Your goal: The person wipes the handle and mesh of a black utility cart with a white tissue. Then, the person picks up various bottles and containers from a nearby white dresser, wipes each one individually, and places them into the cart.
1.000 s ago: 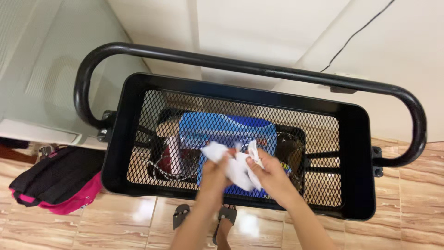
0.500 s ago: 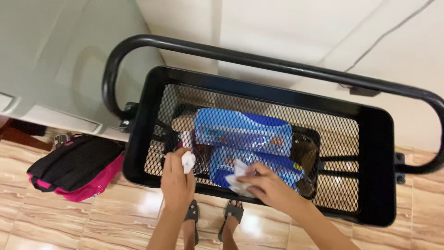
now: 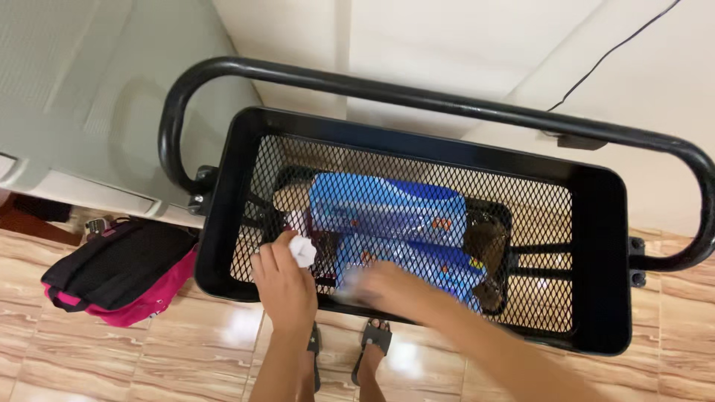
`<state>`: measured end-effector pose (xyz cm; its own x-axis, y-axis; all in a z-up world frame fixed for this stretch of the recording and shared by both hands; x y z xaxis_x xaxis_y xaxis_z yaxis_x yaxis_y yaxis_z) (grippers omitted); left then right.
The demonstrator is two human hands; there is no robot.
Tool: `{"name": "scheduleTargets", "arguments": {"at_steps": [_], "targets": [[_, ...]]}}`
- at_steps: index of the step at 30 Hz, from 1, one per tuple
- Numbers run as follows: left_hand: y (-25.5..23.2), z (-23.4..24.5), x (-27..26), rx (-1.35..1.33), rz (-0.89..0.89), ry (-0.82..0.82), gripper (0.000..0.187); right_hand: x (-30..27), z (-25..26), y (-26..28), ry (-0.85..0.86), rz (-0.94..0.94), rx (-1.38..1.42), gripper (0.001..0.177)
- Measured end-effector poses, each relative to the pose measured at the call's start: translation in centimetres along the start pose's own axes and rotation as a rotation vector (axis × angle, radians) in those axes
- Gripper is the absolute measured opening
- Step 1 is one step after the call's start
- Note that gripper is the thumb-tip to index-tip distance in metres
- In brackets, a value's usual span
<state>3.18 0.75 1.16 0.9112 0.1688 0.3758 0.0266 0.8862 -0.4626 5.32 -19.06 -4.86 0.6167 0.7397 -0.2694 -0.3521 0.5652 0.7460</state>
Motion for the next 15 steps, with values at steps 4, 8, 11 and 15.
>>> {"name": "scheduleTargets", "arguments": {"at_steps": [4,8,11,15], "targets": [[-0.3,-0.1,0.3,0.059,0.036,0.006,0.053,-10.6,4.8,-3.7,0.038,-0.014,-0.096,0.011],[-0.1,-0.5,-0.1,0.07,0.067,0.012,0.052,-7.5,2.6,-3.2,-0.017,0.054,-0.106,0.008],[0.4,-1.0,-0.3,0.079,0.07,0.019,0.05,1.3,-1.4,0.4,-0.187,0.244,-0.035,0.016],[0.3,-1.2,-0.4,0.048,0.101,-0.069,0.043,8.3,-4.1,2.8,-0.078,-0.057,-0.072,0.016]]}}
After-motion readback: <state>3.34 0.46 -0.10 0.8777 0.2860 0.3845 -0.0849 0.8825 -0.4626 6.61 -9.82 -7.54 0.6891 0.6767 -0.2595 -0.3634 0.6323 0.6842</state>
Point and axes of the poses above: each hand's wrist, its own x-axis towards the middle knuckle, its own z-axis out of the back of the hand, y = z × x, the point moved 3 cm from there along x, towards the middle knuckle, and after that the axes turned 6 degrees about -z, right-handed, at the moved point
